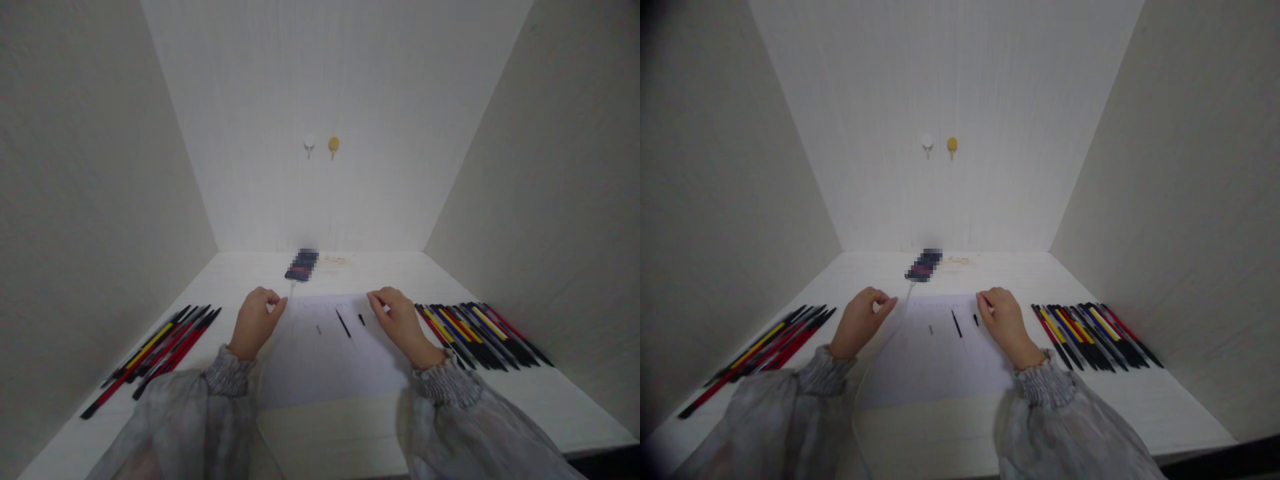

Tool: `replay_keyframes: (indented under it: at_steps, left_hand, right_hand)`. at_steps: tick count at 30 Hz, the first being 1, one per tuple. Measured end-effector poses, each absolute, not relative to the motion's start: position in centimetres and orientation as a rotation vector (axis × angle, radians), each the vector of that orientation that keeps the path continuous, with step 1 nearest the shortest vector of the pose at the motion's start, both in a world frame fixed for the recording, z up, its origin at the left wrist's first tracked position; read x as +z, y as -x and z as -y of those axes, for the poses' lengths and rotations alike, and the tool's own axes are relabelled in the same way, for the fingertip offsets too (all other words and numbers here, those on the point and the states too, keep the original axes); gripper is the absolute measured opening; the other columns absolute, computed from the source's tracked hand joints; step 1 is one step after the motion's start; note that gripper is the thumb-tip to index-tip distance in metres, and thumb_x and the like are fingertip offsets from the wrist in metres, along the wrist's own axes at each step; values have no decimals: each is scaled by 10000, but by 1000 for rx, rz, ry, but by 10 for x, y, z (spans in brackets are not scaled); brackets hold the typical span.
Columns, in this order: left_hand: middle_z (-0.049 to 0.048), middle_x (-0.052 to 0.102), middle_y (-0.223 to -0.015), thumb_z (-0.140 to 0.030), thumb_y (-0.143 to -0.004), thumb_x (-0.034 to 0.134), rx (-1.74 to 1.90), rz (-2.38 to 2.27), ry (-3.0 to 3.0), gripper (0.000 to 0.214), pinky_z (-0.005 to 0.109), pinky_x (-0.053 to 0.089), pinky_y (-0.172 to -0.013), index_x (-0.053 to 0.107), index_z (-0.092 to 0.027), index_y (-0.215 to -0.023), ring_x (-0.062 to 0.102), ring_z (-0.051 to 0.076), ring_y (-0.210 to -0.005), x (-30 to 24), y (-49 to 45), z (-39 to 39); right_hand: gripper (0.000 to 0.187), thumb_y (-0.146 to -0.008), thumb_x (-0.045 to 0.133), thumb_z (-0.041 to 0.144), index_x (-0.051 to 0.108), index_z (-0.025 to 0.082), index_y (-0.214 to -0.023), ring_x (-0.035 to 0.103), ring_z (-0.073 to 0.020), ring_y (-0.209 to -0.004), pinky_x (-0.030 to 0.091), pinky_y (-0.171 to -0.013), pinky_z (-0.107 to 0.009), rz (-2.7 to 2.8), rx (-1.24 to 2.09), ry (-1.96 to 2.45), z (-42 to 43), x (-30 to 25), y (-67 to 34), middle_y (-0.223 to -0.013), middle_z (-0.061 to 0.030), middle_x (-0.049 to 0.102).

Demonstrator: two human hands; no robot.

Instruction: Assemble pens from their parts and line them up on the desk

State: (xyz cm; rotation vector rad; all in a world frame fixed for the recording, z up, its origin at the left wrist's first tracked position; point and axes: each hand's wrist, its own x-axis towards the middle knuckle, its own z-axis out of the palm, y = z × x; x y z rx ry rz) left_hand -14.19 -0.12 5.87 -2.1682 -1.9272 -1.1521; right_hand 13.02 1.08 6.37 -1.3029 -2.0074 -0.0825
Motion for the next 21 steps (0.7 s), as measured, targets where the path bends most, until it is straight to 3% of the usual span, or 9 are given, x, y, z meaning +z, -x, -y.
replay_keyframes:
  at_steps: [4,7,11,15,21]
  left_hand:
    - [9,540,-636,-415,-740,424,-1210,2066,2137,283,250,368,-573,524,-169,-641,474,122,-559,64,144,7]
    - [17,560,-671,-432,-749,407,-1098,2050,2280,309,246,374,-596,540,-166,-666,497,127,-607,60,133,6]
    - [46,578,-711,-498,-738,398,-685,2002,2486,387,256,373,-606,566,-160,-653,525,155,-672,53,105,-1]
    - [94,594,-729,-566,-725,356,-271,2027,2534,484,293,382,-587,586,-147,-658,556,213,-701,49,81,-8]
    - [111,618,-801,-469,-650,520,-146,2098,2577,346,296,398,-605,610,-144,-725,570,238,-766,43,75,-13]
  right_hand:
    - [268,-805,382,298,597,150,-745,536,-146,-674,385,-643,-238,1813,11,1310,-12,65,-142,-727,-60,611]
    - [278,-802,377,301,601,152,-734,533,-137,-633,374,-603,-227,1848,77,1341,-14,59,-138,-701,-47,613]
    - [251,-781,402,287,595,157,-687,509,-125,-586,340,-559,-218,2111,191,1400,-16,44,-121,-632,-27,588]
    - [163,-724,482,287,591,168,-701,513,-126,-623,326,-563,-219,2279,255,1510,-14,31,-107,-691,-32,596]
    - [170,-702,500,295,583,161,-765,539,-154,-662,326,-558,-238,2361,217,1673,-10,29,-99,-757,-59,610]
